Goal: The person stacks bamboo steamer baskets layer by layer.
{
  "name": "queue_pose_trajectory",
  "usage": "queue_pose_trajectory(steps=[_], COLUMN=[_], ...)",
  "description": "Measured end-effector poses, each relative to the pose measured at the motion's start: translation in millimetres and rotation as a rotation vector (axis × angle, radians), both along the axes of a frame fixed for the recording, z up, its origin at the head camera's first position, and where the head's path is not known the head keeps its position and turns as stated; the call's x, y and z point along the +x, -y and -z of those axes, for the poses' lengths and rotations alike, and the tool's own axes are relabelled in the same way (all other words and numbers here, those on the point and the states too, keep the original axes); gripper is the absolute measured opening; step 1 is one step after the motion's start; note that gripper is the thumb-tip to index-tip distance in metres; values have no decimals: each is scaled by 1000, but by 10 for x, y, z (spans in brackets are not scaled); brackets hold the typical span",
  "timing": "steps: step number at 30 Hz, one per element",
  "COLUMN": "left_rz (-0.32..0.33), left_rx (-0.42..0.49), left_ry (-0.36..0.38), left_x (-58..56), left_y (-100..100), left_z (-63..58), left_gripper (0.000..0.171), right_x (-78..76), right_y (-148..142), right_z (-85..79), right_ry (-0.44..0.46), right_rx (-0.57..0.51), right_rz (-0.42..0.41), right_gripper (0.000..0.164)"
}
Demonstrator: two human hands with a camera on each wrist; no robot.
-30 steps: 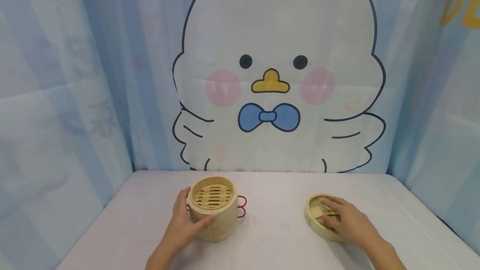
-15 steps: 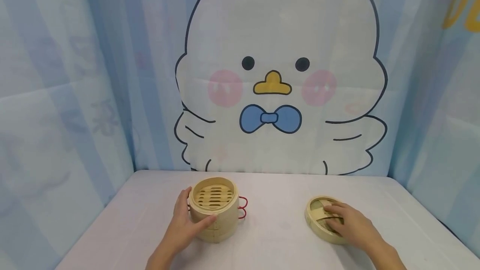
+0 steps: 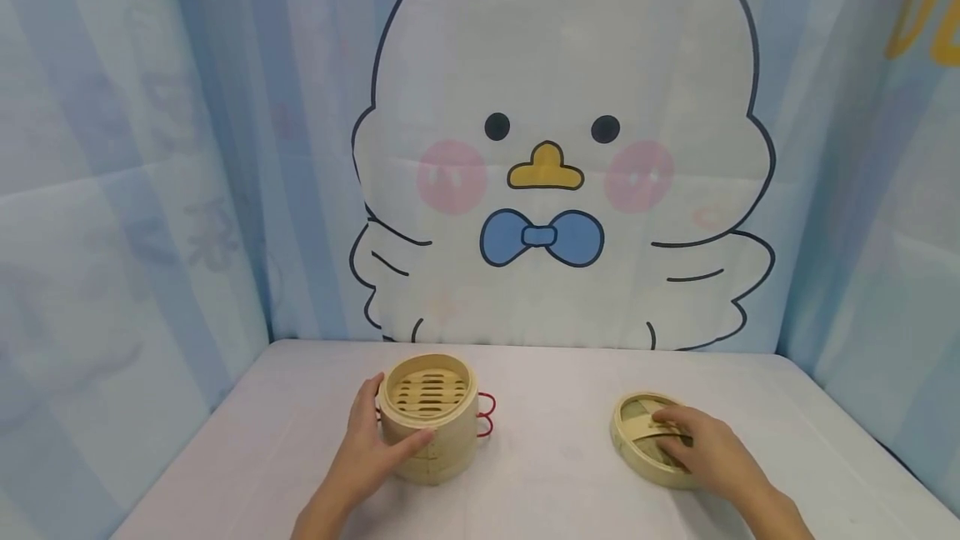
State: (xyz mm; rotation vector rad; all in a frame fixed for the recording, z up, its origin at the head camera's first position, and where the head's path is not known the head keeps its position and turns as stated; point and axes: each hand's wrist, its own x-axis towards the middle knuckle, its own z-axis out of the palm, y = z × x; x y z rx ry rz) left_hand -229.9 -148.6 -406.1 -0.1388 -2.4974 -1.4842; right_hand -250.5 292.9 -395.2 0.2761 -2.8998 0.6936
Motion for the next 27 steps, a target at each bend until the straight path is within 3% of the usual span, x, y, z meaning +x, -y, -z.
queue_pose_trajectory(steps=[14,27], left_rz=[-10,-4], left_rx=[-4,-10], left_ry=[11,12], left_x=[6,-4], left_y=[5,1], left_z=[13,0], left_gripper=[110,111], right_x=[-37,-78], right_y=[-24,-97], right_z=[41,59], right_ry=[-69,-98], right_rx=[35,26], right_rz=[-8,4], right_gripper=[18,17])
